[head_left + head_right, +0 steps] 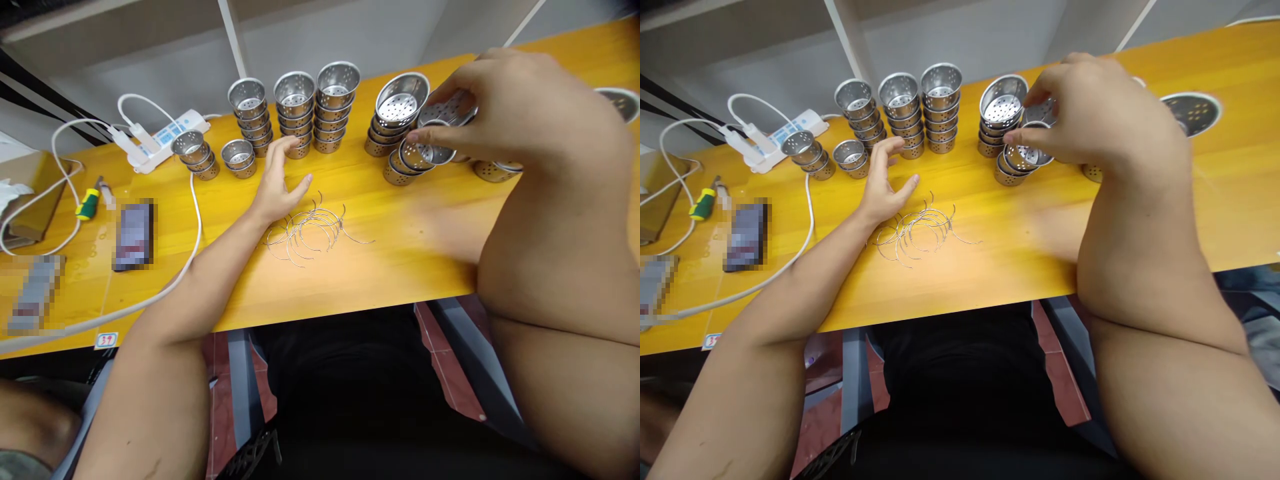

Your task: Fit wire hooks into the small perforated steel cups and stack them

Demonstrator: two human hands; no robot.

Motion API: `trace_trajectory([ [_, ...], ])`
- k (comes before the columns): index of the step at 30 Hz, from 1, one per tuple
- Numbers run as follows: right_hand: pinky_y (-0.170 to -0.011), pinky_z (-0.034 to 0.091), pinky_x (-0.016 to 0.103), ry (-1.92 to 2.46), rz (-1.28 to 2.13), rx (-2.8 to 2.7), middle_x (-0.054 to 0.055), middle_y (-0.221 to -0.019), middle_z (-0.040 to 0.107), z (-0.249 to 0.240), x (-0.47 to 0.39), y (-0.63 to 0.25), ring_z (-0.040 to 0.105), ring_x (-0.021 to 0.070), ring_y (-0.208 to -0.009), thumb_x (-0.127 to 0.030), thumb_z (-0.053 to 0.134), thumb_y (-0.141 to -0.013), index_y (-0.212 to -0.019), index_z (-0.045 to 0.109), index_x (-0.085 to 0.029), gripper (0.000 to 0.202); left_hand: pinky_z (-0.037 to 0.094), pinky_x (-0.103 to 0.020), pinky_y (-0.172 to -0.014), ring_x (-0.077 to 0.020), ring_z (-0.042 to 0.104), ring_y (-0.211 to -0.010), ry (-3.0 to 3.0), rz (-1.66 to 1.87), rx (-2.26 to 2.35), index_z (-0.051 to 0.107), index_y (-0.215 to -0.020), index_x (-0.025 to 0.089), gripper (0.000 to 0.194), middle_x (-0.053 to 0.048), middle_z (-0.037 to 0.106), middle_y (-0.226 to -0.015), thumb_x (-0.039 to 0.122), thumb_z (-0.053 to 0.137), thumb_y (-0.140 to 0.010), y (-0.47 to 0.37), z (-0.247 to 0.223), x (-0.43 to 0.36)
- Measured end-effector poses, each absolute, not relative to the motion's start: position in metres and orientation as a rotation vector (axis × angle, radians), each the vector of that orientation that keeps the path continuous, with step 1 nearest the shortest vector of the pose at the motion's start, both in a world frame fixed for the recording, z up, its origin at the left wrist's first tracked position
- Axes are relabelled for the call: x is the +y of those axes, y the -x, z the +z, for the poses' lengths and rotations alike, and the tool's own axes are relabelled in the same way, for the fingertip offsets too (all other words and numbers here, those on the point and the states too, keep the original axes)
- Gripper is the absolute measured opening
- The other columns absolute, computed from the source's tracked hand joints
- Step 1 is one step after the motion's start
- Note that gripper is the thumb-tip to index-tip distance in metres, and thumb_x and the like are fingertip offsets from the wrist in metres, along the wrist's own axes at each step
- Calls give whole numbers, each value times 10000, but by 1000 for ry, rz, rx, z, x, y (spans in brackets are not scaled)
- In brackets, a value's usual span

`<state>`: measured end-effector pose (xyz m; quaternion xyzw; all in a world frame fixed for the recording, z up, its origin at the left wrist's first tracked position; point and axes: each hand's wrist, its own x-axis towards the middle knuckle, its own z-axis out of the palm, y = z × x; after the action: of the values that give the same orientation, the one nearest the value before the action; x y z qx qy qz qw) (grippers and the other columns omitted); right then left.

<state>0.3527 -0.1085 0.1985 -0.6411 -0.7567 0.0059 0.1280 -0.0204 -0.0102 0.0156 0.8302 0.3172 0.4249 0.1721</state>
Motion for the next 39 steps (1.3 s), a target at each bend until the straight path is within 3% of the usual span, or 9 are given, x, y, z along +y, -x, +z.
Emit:
trace_trajectory([
  [4, -1088, 568, 638, 1774, 28, -2066, 193, -1168, 770, 207, -120, -335, 744, 492, -1146, -616, 709, -932, -1032, 682, -314, 319, 259, -655, -1552, -399, 368, -1804, -2317, 1380, 1040, 477, -1639, 390, 771, -124, 447, -1833, 825, 686, -1038, 30, 19, -2],
  [13, -925, 577, 507, 1580, 92, -2068, 163, -1085, 816, 205, -123, -330, 791, 381, -1055, -489, 670, -987, -1007, 693, -297, 195, -80, -705, -1595, -396, 15, -1937, -2107, 1540, 1316, 505, -1572, 388, 767, -93, 303, -1949, 552, 920, -948, 46, 22, 5],
  [19, -826, 563, 493, 1016, 312, -2599, 115, -1037, 803, 160, -102, -307, 697, 282, -789, -605, 670, -1035, -1093, 784, -253, 374, -262, -767, -1519, -459, 206, -1865, -1933, 1551, 1502, 626, -1319, 350, 627, -112, 553, -1736, 441, 996, -820, 69, 9, 25],
  [21, -797, 575, 464, 914, 395, -2740, 133, -1234, 807, 134, -94, -295, 710, 264, -803, -717, 718, -1019, -1310, 806, -232, 572, -222, -817, -1514, -478, 342, -1783, -1909, 1518, 1539, 654, -1247, 338, 564, -115, 655, -1580, 469, 990, -814, 73, 6, 30],
  [24, -884, 620, 470, 859, 477, -2806, 144, -1422, 766, 101, -89, -276, 792, 349, -1076, -756, 796, -996, -1481, 786, -279, 680, -6, -869, -1535, -477, 494, -1641, -1898, 1476, 1575, 675, -1219, 327, 521, -125, 707, -1436, 504, 973, -830, 75, 8, 32],
  [28, -917, 603, 459, 908, 479, -2801, 155, -1408, 736, 80, -90, -257, 786, 364, -1156, -573, 747, -1089, -1420, 805, -259, 460, 289, -805, -1504, -434, 600, -1542, -1935, 1407, 1637, 678, -1297, 330, 419, -108, 746, -1298, 451, 875, -947, 68, 29, 12],
  [31, -838, 533, 394, 901, 431, -2800, 146, -1317, 742, 81, -92, -249, 759, 304, -1060, -397, 665, -1144, -1335, 802, -221, 293, 425, -691, -1455, -409, 615, -1553, -2008, 1298, 1758, 677, -1306, 326, 373, -118, 714, -1454, 386, 848, -980, 58, 47, -8],
  [36, -812, 475, 365, 950, 438, -2789, 130, -1257, 734, 88, -97, -242, 720, 270, -1009, -235, 639, -1114, -1180, 771, -207, 150, 353, -522, -1512, -293, 430, -1756, -2019, 1389, 1754, 639, -1304, 296, 556, -105, 651, -1631, 563, 959, -936, 48, 54, -13],
  [39, -809, 463, 370, 974, 406, -2784, 139, -1287, 716, 88, -99, -240, 707, 269, -994, -244, 619, -1129, -1164, 760, -210, 149, 273, -564, -1568, -359, 397, -1793, -2008, 1419, 1727, 601, -1386, 282, 720, -129, 562, -1730, 402, 1024, -815, 48, 49, -7],
])
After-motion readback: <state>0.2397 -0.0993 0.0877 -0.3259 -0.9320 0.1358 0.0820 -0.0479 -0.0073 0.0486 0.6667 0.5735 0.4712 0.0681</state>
